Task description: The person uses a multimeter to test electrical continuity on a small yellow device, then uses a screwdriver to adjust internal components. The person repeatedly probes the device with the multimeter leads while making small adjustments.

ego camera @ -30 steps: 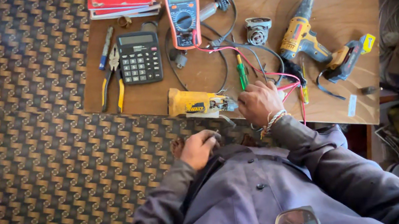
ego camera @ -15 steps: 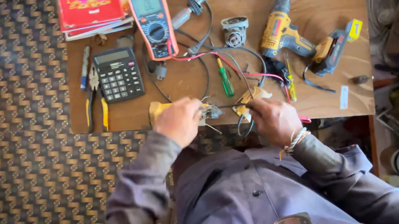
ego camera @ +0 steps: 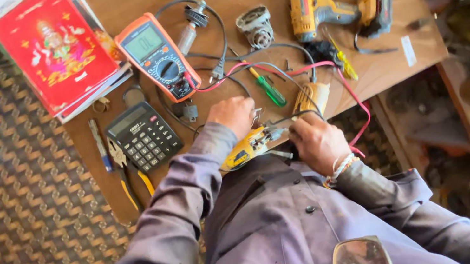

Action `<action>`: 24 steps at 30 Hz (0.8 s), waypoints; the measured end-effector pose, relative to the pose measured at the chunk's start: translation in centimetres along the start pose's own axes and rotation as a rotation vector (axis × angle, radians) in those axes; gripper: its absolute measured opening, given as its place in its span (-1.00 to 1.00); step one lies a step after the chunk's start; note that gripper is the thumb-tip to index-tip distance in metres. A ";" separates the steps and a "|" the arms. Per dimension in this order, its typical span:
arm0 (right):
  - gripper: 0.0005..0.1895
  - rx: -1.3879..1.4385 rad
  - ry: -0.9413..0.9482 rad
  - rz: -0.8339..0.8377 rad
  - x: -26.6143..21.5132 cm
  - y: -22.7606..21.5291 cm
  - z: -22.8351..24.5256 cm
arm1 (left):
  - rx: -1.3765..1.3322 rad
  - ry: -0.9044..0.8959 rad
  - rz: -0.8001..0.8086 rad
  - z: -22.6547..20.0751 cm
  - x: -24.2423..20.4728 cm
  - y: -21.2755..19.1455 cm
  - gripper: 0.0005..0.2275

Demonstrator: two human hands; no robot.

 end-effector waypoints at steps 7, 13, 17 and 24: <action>-0.83 0.024 0.090 -0.143 -0.8 2.0 -1.5 | -0.072 0.121 0.037 0.0 2.3 1.2 -0.86; -0.85 0.025 0.089 -0.140 -0.7 3.3 -1.9 | -0.107 0.143 0.082 0.7 2.5 2.1 -0.83; -0.84 -0.018 0.103 -0.139 -0.6 3.5 -1.9 | -0.141 0.155 0.079 0.9 2.5 2.6 -0.84; -0.83 0.020 0.086 -0.174 -0.1 2.7 -1.1 | -0.109 0.202 0.056 0.5 2.0 2.4 -0.86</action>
Point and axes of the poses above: each hand's wrist, its own x-axis towards the middle knuckle, its own y-axis out of the palm, z = x × y, the point moved 9 cm from there along x, towards the middle knuckle, and after that the axes turned 1 degree about -z, right-handed, at the moved point
